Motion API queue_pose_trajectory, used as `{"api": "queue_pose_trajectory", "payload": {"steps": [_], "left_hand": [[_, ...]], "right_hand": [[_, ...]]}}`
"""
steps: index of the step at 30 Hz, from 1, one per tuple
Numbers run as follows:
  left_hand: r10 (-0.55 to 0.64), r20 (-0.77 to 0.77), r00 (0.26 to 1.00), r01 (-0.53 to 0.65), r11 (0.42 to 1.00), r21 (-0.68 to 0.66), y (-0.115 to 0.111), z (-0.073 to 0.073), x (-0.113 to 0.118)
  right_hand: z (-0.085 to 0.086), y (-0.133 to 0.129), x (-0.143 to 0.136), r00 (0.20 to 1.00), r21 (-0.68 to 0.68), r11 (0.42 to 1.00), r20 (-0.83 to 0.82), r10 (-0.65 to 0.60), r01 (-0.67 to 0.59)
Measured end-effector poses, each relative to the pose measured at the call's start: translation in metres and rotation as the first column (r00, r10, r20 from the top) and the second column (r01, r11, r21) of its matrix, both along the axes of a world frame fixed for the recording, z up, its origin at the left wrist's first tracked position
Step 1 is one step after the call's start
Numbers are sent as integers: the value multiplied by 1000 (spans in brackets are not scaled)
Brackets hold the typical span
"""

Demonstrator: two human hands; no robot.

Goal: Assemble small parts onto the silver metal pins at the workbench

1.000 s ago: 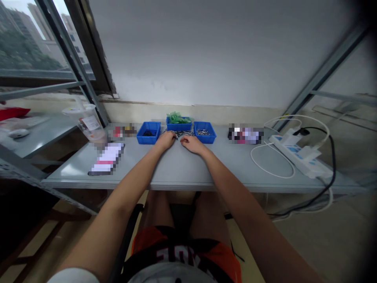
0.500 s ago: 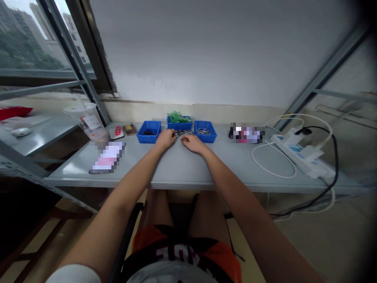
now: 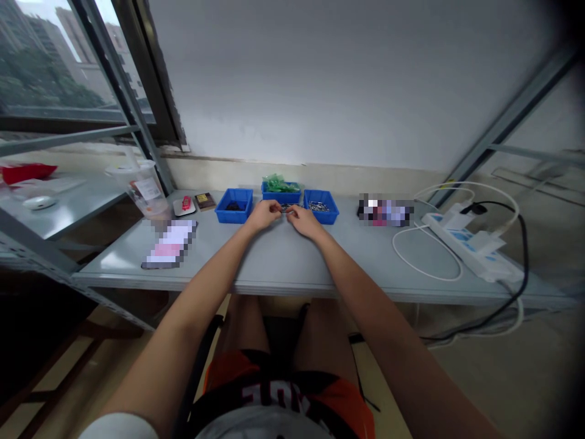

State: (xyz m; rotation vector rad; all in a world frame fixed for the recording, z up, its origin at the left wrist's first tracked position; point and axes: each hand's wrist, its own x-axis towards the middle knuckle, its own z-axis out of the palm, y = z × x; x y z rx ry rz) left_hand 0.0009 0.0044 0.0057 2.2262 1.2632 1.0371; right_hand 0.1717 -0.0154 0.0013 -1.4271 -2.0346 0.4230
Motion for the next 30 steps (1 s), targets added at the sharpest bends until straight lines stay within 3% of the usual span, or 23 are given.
{"api": "queue_pose_trajectory", "payload": {"steps": [12,22,30], "left_hand": [[-28,3,1000,28,999,17,3,-1,-1],[-86,-9,996,86,996,16,11,-8,-4],[-94,12,995,94,995,-10,8,-4,-3]], "right_hand": [[1,0,-1,995,43,994,-32,98,-97],[-3,7,2,999,63,998,-45,29,-27],[-1,6,1,999,59,998,-50,18,-15]]}}
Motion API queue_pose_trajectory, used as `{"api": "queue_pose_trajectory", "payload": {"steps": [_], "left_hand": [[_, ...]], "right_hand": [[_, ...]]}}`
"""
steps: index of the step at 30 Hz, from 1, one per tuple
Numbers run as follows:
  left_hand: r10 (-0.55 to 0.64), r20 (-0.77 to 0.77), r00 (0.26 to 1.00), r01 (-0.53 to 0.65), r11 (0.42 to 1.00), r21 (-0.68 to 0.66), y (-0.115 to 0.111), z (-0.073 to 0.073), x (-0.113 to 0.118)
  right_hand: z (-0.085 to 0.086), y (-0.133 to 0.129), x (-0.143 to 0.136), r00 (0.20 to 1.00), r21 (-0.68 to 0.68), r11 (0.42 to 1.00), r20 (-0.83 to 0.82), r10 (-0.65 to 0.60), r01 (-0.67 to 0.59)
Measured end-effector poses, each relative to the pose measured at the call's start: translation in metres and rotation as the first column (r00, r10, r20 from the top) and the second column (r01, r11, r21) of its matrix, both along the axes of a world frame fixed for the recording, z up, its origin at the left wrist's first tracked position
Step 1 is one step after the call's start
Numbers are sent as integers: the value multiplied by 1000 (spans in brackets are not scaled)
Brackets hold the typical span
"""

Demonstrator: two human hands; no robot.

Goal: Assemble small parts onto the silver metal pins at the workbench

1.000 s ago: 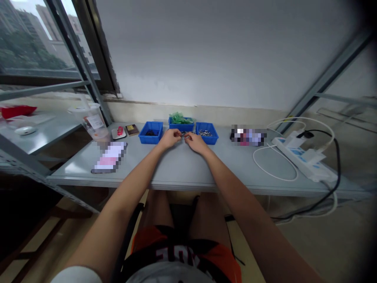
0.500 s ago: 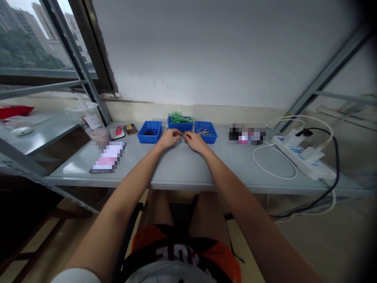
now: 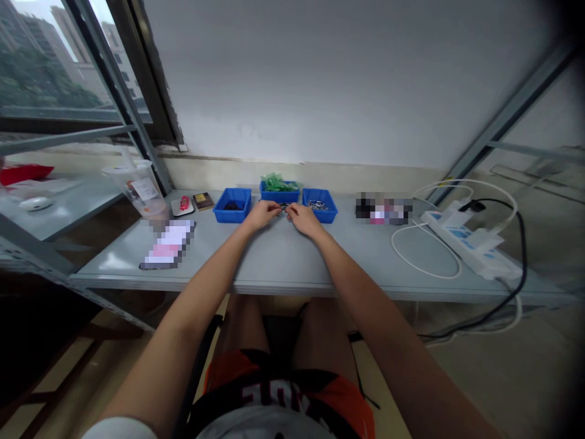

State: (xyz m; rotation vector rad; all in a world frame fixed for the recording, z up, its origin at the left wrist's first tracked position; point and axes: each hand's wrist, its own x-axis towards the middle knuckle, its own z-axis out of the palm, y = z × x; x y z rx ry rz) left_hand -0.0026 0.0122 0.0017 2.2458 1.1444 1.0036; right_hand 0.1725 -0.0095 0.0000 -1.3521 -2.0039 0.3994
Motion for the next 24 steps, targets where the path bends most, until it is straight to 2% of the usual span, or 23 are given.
{"api": "queue_pose_trajectory", "payload": {"steps": [8,12,17,20,24], "left_hand": [[-10,26,1000,10,1000,-12,1,1,0],[-1,48,999,1,1000,13,1,2,0],[-62,54,997,59,997,46,-2,3,5],[-49,83,995,45,998,51,-5,5,7],[14,168,986,-28,996,82,-8,8,7]], "right_hand": [[1,-1,2,1000,-4,1000,7,-22,22],[1,-4,1,998,-25,998,39,50,-49],[0,-6,-1,989,-25,990,59,138,-137],[-1,-6,-1,990,-8,992,54,130,-130],[0,-4,1,997,28,999,68,41,-43]]}}
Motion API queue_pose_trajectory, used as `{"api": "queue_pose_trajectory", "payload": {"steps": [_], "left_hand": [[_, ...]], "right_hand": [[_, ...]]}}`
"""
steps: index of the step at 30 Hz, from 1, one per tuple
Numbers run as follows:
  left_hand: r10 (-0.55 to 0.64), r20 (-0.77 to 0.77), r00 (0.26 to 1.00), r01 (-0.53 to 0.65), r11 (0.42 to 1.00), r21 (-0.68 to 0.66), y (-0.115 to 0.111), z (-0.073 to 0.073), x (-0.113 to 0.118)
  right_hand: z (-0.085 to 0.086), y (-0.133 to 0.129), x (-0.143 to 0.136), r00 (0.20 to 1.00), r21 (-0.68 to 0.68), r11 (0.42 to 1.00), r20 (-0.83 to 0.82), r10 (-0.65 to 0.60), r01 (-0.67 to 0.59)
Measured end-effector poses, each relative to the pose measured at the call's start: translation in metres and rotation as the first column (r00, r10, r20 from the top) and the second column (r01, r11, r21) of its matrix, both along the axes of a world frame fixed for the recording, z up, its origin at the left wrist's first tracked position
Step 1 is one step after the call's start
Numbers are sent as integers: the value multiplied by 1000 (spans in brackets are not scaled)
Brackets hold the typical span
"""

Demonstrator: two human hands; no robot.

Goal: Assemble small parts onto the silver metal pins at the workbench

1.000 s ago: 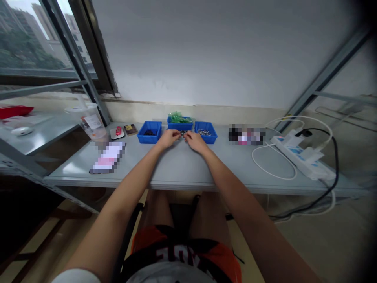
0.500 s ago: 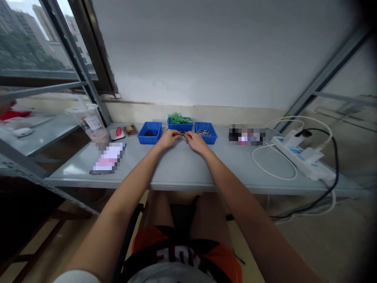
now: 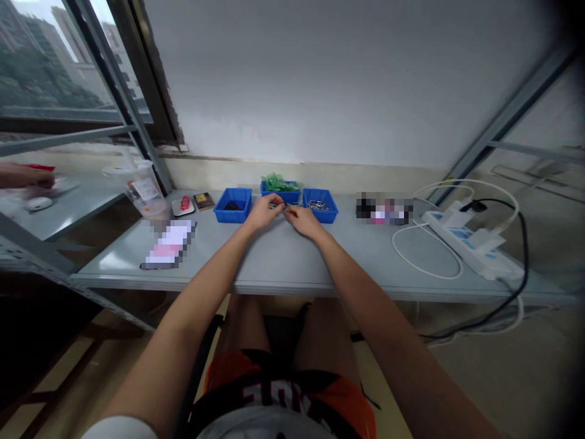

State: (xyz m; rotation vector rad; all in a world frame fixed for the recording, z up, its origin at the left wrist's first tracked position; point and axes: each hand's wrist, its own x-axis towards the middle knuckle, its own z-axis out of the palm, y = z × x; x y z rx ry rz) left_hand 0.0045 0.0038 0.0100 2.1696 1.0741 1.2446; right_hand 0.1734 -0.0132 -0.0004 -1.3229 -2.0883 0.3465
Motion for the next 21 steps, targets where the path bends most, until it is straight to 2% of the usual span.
{"api": "queue_pose_trajectory", "payload": {"steps": [3,7,12,21], "left_hand": [[31,-8,999,-31,999,9,0,1,-2],[13,-141,990,-12,1000,6,2,-2,-4],[-30,-212,977,36,999,25,5,-4,-5],[-26,-248,968,37,999,39,5,-7,-5]], "right_hand": [[1,2,0,997,26,997,-28,-71,72],[2,4,0,992,47,993,-78,-102,106],[2,5,-1,993,66,995,-93,-71,77],[2,3,-1,994,49,998,-102,-27,32]]}}
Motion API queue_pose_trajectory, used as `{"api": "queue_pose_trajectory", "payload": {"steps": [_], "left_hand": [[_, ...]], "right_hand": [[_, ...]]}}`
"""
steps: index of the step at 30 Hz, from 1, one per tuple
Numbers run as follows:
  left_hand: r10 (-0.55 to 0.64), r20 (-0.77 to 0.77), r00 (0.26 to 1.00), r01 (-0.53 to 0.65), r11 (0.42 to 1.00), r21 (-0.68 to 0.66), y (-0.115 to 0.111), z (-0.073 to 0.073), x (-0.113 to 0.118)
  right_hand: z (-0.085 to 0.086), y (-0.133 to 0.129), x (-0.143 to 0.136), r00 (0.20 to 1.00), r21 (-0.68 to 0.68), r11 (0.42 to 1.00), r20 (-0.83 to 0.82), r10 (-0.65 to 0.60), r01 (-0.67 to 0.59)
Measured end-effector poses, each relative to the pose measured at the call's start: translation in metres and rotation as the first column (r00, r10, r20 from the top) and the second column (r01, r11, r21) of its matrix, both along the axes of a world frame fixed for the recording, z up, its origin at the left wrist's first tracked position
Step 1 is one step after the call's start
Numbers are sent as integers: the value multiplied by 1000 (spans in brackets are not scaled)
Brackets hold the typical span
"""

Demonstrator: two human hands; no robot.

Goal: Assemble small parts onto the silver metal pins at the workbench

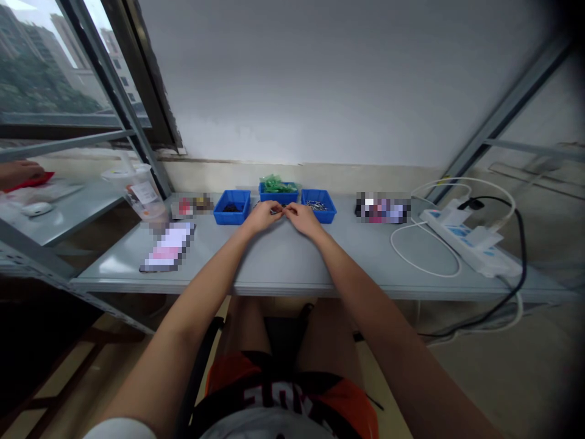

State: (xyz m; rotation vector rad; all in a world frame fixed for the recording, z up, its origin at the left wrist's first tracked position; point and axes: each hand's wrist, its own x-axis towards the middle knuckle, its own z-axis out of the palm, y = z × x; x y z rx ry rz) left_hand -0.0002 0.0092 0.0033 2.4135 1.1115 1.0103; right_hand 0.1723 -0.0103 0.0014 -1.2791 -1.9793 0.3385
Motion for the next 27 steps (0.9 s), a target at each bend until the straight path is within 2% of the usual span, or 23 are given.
{"api": "queue_pose_trajectory", "payload": {"steps": [18,27], "left_hand": [[16,-150,988,-9,999,49,-3,0,-1],[-17,-178,984,21,1000,19,-4,0,-1]], "right_hand": [[3,-4,0,999,-66,997,36,32,-29],[3,-4,0,998,-81,996,40,51,-48]]}}
